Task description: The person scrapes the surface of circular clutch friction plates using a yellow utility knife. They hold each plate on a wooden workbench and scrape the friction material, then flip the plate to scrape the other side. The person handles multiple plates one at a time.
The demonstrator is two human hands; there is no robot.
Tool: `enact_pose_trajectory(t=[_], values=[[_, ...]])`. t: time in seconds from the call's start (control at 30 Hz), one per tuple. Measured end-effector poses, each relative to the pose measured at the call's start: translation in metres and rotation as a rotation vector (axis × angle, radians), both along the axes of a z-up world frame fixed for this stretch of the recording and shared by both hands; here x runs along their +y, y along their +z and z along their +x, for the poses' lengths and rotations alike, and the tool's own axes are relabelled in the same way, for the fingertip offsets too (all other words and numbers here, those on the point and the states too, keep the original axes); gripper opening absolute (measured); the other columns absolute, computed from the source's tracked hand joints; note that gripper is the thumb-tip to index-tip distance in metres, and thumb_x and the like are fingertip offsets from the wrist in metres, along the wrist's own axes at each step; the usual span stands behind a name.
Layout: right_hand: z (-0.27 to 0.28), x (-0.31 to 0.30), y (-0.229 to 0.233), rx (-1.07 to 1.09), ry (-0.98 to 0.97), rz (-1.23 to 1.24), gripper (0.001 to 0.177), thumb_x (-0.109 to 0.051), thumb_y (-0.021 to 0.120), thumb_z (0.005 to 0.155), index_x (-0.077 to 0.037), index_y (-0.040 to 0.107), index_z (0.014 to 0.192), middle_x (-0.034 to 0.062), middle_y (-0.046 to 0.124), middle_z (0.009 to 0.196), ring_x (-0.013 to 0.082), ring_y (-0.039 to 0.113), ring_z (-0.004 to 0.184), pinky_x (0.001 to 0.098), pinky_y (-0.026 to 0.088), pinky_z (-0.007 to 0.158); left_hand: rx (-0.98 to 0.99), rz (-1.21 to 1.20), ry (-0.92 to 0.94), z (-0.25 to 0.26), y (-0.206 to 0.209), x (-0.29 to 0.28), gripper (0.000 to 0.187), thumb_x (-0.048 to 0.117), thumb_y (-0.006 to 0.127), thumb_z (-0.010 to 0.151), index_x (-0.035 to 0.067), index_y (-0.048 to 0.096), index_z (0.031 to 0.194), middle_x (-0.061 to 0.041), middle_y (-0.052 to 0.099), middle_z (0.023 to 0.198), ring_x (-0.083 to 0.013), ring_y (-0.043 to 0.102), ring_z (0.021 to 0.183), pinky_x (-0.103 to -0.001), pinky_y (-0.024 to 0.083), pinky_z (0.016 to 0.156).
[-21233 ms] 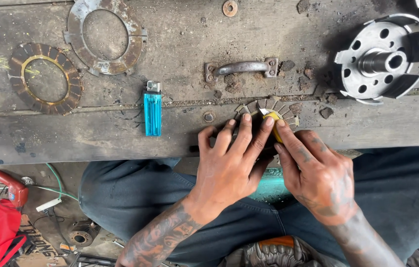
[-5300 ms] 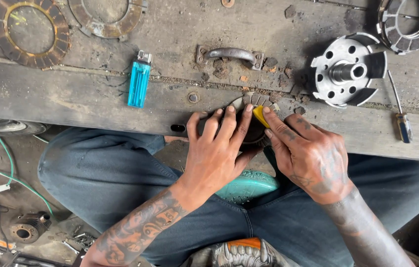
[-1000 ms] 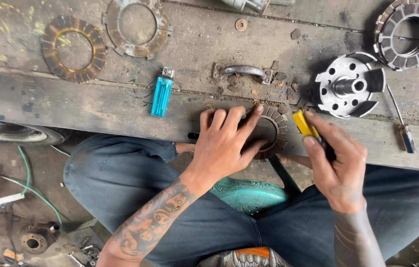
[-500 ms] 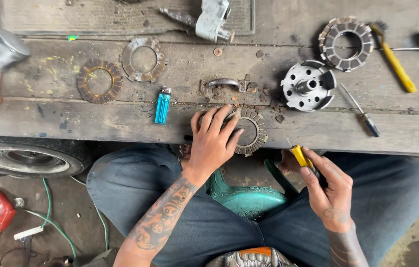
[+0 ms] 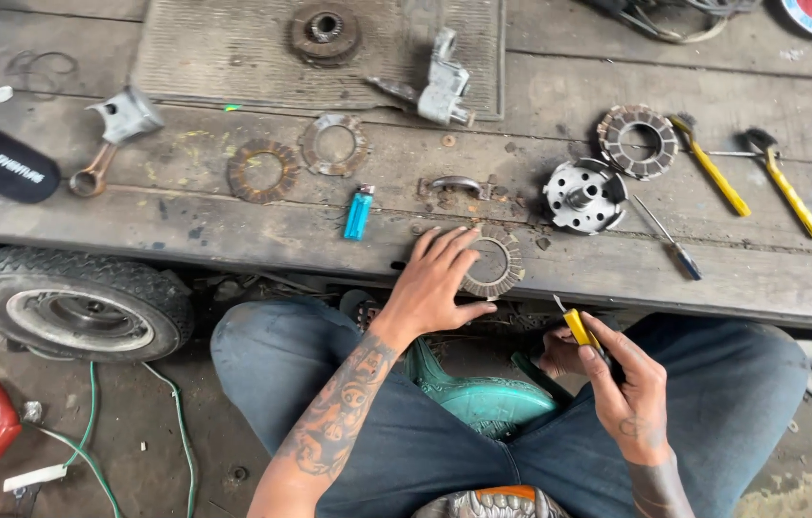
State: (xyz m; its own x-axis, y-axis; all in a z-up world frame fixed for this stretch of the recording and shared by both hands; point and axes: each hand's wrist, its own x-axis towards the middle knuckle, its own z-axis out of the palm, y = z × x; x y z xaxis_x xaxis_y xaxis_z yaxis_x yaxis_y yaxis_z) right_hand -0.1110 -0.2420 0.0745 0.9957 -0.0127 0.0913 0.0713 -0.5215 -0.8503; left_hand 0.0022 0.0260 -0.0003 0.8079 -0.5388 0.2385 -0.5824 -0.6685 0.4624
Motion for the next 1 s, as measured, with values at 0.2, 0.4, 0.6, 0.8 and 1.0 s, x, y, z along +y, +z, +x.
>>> enact_pose_trajectory(t=[0.2, 0.4, 0.6, 0.8, 1.0], values=[[-0.008, 0.012, -0.01, 0.033, -0.036, -0.045, 0.042, -0.015, 0.062, 0.098, 0.002, 0.066, 0.136, 0.02, 0.07, 0.132, 0.0272, 0.067, 0.122, 0.0351, 0.055, 0.098, -0.171, -0.044, -0.04, 0.003, -0.036, 0.0, 0.062, 0.064, 0.046, 0.098, 0.009, 0.07, 0.112, -0.011, 0.062, 0.141, -0.0384, 0.045, 0.143, -0.056, 0.033, 0.119], [-0.001, 0.018, -0.023, 0.117, -0.07, -0.082, 0.044, -0.016, 0.063, 0.1, -0.002, 0.067, 0.141, 0.0108, 0.073, 0.103, 0.0115, 0.055, 0.077, 0.0282, 0.045, 0.068, -0.296, -0.045, 0.027, 0.0, -0.035, -0.003, 0.057, 0.062, 0.045, 0.098, 0.011, 0.069, 0.106, -0.009, 0.068, 0.128, -0.0361, 0.053, 0.137, -0.05, 0.043, 0.109], [0.026, 0.023, -0.037, 0.076, -0.068, -0.107, 0.043, -0.018, 0.064, 0.102, 0.0, 0.067, 0.141, 0.0129, 0.073, 0.113, 0.013, 0.06, 0.084, 0.0302, 0.048, 0.073, -0.188, -0.094, -0.011, 0.011, -0.026, 0.008, 0.075, 0.071, 0.044, 0.093, 0.008, 0.065, 0.126, -0.014, 0.061, 0.14, -0.0317, 0.054, 0.133, -0.053, 0.038, 0.117], [0.047, 0.019, -0.056, 0.016, -0.061, -0.108, 0.046, -0.02, 0.062, 0.108, 0.001, 0.064, 0.149, 0.0097, 0.068, 0.087, 0.01, 0.052, 0.07, 0.0259, 0.044, 0.065, -0.077, -0.03, 0.641, 0.053, 0.031, 0.126, 0.028, 0.029, 0.058, 0.102, 0.016, 0.065, 0.126, -0.002, 0.064, 0.131, -0.0205, 0.061, 0.12, -0.054, 0.042, 0.109], [0.065, 0.016, -0.074, 0.023, -0.073, -0.038, 0.044, -0.011, 0.06, 0.112, 0.007, 0.061, 0.152, 0.013, 0.065, 0.089, 0.0147, 0.055, 0.072, 0.0272, 0.048, 0.067, -0.171, 0.103, 1.003, 0.052, -0.025, 0.181, 0.022, 0.025, 0.068, 0.098, 0.015, 0.077, 0.116, -0.001, 0.061, 0.126, -0.0281, 0.05, 0.131, -0.058, 0.033, 0.109]])
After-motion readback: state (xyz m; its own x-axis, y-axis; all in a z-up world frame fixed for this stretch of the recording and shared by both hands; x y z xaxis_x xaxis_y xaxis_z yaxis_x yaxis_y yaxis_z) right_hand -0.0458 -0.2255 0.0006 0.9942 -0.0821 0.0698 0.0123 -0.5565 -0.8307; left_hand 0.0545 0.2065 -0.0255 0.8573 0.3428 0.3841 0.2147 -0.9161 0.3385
